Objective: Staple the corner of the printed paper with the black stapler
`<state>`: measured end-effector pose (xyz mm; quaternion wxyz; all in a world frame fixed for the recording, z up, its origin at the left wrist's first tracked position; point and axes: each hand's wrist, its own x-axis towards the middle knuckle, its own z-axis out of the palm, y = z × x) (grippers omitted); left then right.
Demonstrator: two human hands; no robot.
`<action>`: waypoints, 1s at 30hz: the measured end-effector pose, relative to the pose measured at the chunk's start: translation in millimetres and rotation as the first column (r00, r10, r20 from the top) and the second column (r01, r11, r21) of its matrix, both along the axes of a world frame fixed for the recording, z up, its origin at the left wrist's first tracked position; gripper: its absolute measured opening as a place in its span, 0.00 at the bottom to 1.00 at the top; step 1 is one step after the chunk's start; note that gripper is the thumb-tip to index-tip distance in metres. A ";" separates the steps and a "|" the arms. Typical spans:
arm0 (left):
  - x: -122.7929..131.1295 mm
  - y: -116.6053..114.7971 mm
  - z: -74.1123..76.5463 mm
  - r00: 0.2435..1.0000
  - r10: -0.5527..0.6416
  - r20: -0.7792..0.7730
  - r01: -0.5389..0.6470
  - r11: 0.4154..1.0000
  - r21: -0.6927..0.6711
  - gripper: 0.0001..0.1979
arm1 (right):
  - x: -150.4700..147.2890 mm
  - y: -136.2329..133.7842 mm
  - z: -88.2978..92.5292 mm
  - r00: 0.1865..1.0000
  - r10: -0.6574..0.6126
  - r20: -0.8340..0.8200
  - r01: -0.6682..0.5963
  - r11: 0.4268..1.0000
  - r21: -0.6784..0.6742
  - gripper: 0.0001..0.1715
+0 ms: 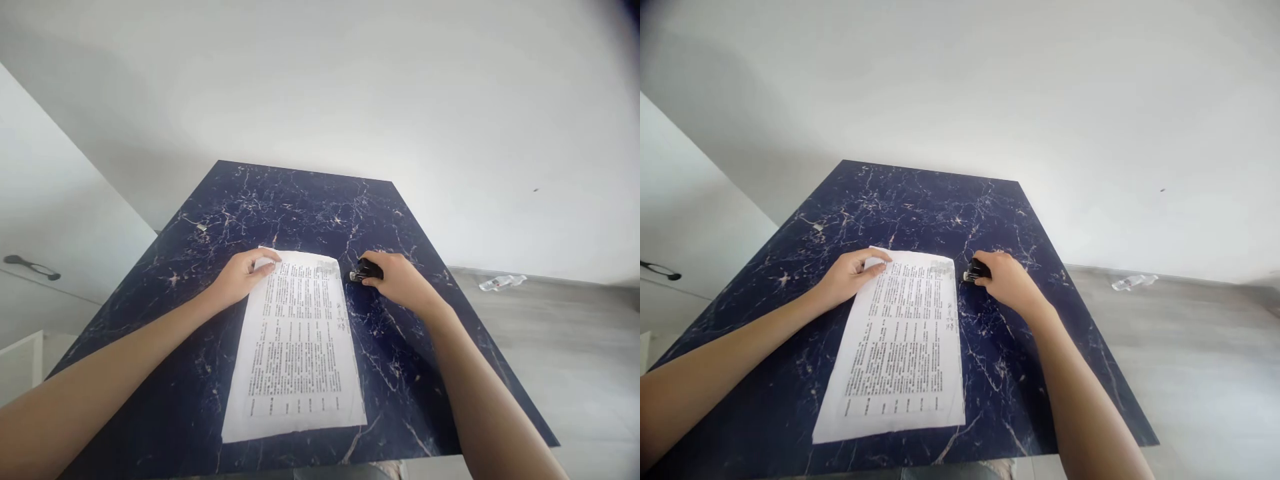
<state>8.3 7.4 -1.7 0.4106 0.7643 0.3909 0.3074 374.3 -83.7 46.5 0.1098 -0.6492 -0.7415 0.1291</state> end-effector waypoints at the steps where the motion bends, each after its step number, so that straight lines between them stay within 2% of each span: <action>1: 0.3 0.3 0.9 1.000 0.003 -0.029 -0.002 0.999 0.032 0.11 | -3.0 0.5 -2.8 1.000 0.018 0.000 -0.018 1.000 -0.003 0.10; 6: 1.8 -0.9 5.2 0.999 0.034 0.003 -0.034 0.998 0.052 0.10 | -10.5 2.6 -10.0 0.996 0.063 -0.059 -0.062 0.998 0.018 0.12; 12: 1.6 -3.0 6.2 0.996 0.064 0.055 -0.061 0.996 -0.059 0.11 | -14.6 1.6 -5.8 0.992 0.079 -0.097 -0.076 0.997 0.035 0.14; 17: 1.5 -2.1 5.5 0.994 0.087 -0.065 -0.087 0.996 -0.001 0.10 | -12.7 -0.9 1.9 0.970 0.063 -0.236 -0.057 0.998 0.031 0.19; 22: 2.8 -2.1 5.7 0.992 0.069 -0.110 -0.068 0.998 0.019 0.11 | -18.1 0.5 -0.6 0.943 -0.025 -0.332 0.059 0.994 0.093 0.22; 24: 2.5 -2.3 5.0 0.992 0.049 -0.113 -0.049 0.999 0.003 0.11 | -23.6 0.9 -3.2 0.944 -0.063 -0.324 0.107 0.987 0.119 0.25; 27: 1.7 -3.3 3.6 0.993 -0.008 -0.118 0.001 0.998 -0.056 0.13 | -31.5 0.9 -6.7 0.951 -0.101 -0.294 0.150 0.977 0.150 0.23; 30: 2.9 -6.3 4.3 0.998 0.010 -0.062 -0.017 0.993 -0.115 0.13 | -36.7 0.8 -10.3 0.955 -0.121 -0.271 0.177 0.966 0.190 0.22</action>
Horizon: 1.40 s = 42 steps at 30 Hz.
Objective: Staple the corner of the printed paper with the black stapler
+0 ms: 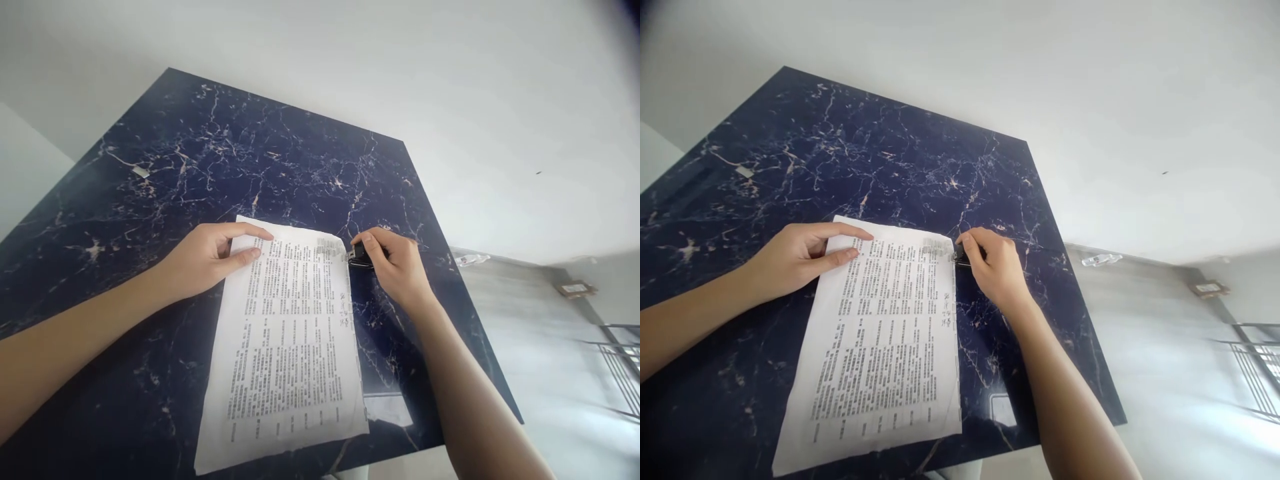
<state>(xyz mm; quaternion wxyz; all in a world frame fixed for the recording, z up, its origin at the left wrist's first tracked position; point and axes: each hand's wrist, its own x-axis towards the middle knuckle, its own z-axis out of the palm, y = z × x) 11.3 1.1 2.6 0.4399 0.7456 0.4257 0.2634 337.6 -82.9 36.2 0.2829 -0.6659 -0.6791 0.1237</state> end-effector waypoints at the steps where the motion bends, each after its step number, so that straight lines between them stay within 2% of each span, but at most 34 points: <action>1: 1.1 -1.3 0.9 0.999 0.024 0.027 -0.024 1.000 -0.018 0.12 | -1.2 0.1 -1.4 1.000 -0.002 0.012 0.002 1.000 0.007 0.22; 7: 7.7 -5.9 6.4 0.986 0.092 0.135 -0.088 0.995 -0.038 0.09 | -2.9 0.6 -7.8 0.993 -0.004 0.117 0.000 1.000 0.030 0.26; 14: 4.5 -1.9 7.0 0.970 0.158 0.185 -0.156 0.987 -0.024 0.06 | 1.7 0.9 -8.4 0.994 -0.024 0.106 0.019 0.999 0.047 0.27; 19: 5.5 0.1 8.7 0.979 0.095 0.181 -0.089 0.995 -0.039 0.08 | -1.1 -0.1 -8.9 0.996 -0.015 0.086 0.010 0.998 0.055 0.27; 25: 6.7 -1.2 8.2 0.986 0.072 0.147 -0.068 0.997 -0.029 0.12 | -7.1 1.2 -11.6 0.990 -0.074 0.117 0.066 0.995 0.069 0.29; 30: 5.7 -2.2 4.5 0.990 0.076 0.115 -0.074 0.997 -0.026 0.14 | -13.7 2.0 -13.6 0.982 -0.071 0.176 0.062 0.996 0.057 0.29; 34: 5.0 -0.4 4.1 0.995 -0.003 0.096 0.005 1.000 -0.028 0.14 | -16.8 1.8 -13.4 0.968 -0.072 0.241 0.061 0.997 0.053 0.28; 38: 6.4 -3.6 5.9 0.995 0.027 0.099 -0.024 0.999 -0.030 0.16 | -17.9 2.0 -13.4 0.948 -0.075 0.310 0.064 0.997 0.044 0.27; 42: 9.3 -12.7 10.7 0.998 0.045 0.040 -0.044 0.999 -0.031 0.23 | -19.9 3.0 -13.4 0.931 -0.085 0.355 0.076 0.996 0.041 0.27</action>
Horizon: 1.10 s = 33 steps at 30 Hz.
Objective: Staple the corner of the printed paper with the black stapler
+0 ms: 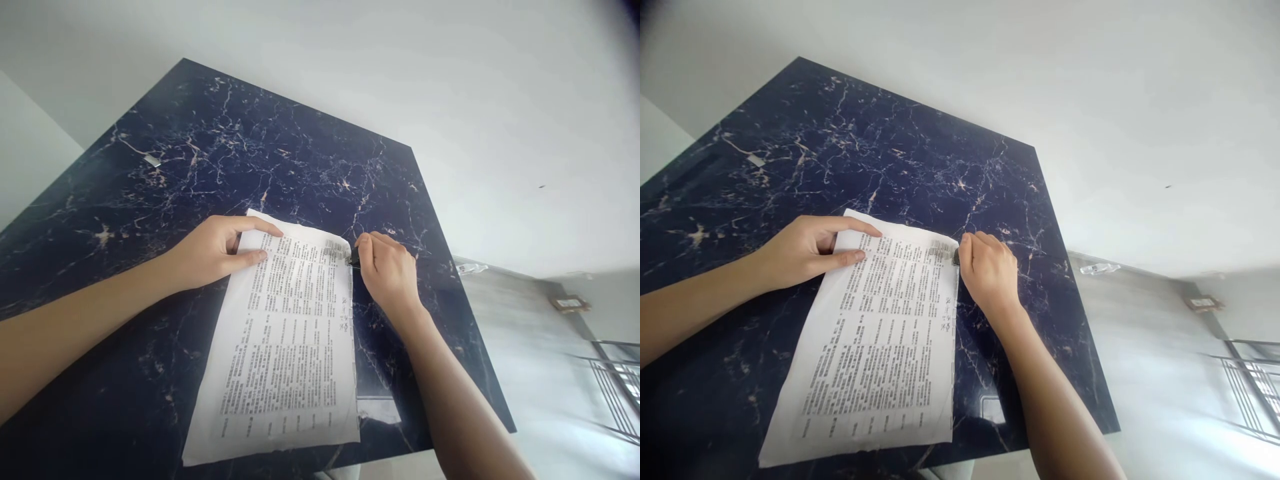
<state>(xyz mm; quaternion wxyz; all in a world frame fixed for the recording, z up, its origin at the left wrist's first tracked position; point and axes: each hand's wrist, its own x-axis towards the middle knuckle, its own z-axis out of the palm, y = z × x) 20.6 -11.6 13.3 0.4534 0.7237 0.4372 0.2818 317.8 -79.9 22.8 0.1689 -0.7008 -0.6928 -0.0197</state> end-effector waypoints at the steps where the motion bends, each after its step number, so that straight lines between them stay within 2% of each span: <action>1: 0.5 -1.8 1.4 1.000 -0.006 -0.018 0.006 1.000 -0.004 0.25 | -0.5 0.1 0.1 1.000 -0.003 0.008 0.003 1.000 -0.002 0.27; 6: 0.1 -3.3 4.0 0.999 -0.001 -0.036 0.000 1.000 -0.030 0.27 | -0.8 -0.2 0.6 1.000 -0.006 0.027 0.006 1.000 -0.013 0.27; 15: -5.1 1.2 -7.4 0.998 -0.002 -0.058 0.002 1.000 0.010 0.23 | -2.5 -0.6 -0.2 0.999 -0.018 0.042 0.018 1.000 -0.004 0.27; 24: -8.8 9.5 -10.1 0.994 -0.071 -0.081 0.075 0.996 0.047 0.20 | -5.0 -0.2 1.6 0.998 -0.016 0.063 0.016 1.000 -0.001 0.27; 33: -8.4 8.7 -7.7 0.995 -0.088 -0.053 0.088 0.996 0.006 0.18 | -7.7 -1.3 -8.1 0.946 0.028 0.323 -0.046 0.998 0.047 0.29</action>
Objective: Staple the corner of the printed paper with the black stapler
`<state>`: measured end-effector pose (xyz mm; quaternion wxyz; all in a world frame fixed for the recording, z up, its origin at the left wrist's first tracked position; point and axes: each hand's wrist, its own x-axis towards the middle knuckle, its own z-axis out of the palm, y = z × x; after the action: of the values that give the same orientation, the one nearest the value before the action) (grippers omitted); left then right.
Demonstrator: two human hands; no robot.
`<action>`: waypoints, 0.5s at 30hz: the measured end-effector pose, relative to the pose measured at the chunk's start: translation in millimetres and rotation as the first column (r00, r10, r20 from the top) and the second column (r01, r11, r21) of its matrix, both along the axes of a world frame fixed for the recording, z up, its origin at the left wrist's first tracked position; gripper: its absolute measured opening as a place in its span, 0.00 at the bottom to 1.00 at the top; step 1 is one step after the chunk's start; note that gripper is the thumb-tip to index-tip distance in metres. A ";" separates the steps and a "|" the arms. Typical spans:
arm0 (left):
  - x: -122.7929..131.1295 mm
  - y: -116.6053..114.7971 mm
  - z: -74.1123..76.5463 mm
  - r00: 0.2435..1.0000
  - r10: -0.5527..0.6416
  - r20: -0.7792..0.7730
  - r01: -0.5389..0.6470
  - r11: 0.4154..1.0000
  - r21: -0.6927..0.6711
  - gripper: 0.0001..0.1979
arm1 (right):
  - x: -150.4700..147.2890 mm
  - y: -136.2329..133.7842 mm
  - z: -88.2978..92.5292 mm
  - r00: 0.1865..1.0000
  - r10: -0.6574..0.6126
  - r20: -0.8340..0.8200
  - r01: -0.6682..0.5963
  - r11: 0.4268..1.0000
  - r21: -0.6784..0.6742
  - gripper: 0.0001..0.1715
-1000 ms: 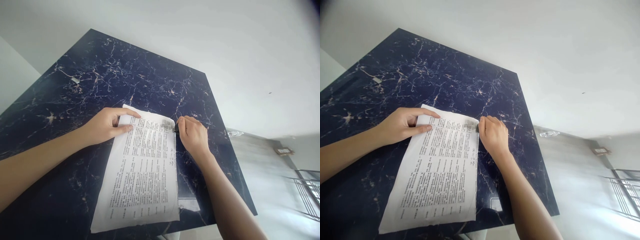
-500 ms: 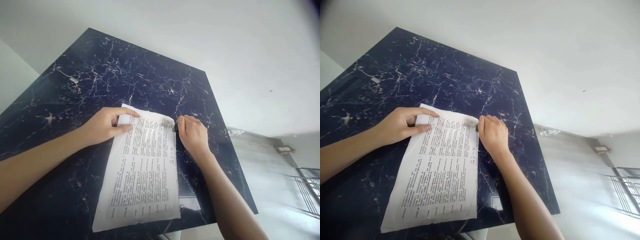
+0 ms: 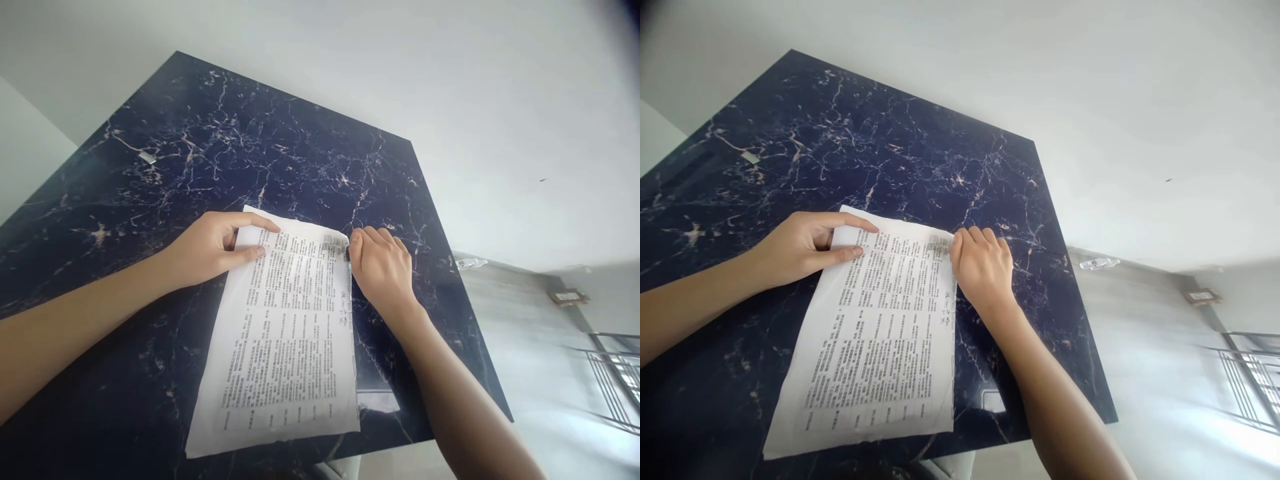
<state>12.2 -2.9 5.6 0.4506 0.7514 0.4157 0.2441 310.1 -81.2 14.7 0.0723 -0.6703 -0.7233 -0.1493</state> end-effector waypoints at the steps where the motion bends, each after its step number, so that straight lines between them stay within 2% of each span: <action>1: 0.2 0.0 0.9 1.000 -0.010 -0.002 0.010 1.000 -0.004 0.19 | -1.7 0.1 -1.2 0.999 0.002 0.043 -0.002 1.000 -0.001 0.29; 4: 1.2 -0.5 5.0 1.000 -0.031 -0.006 0.031 1.000 -0.004 0.19 | -7.2 0.9 -4.1 0.990 -0.011 0.138 0.013 1.000 -0.013 0.29; 7: 2.1 -2.4 9.8 0.999 -0.036 -0.012 0.036 0.999 0.018 0.18 | -8.0 3.0 -4.6 0.994 -0.006 0.106 0.009 1.000 -0.030 0.29; 10: 2.0 -3.8 11.5 0.998 -0.047 -0.028 0.048 0.998 0.049 0.18 | 1.5 4.5 -0.8 0.994 -0.042 -0.100 0.036 0.998 -0.053 0.30; 12: 1.3 -3.5 9.9 0.998 -0.045 -0.038 0.048 0.997 0.064 0.19 | 13.3 4.6 2.9 0.960 -0.099 -0.263 0.089 0.995 -0.050 0.32; 15: -0.4 -1.0 5.2 0.998 -0.029 -0.055 0.034 0.996 0.083 0.19 | 34.4 5.5 6.6 0.917 -0.134 -0.375 0.138 0.990 -0.015 0.34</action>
<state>11.8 -3.9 10.8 0.4111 0.7823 0.4052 0.2340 344.5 -75.7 21.3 0.2024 -0.7347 -0.6469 -0.0273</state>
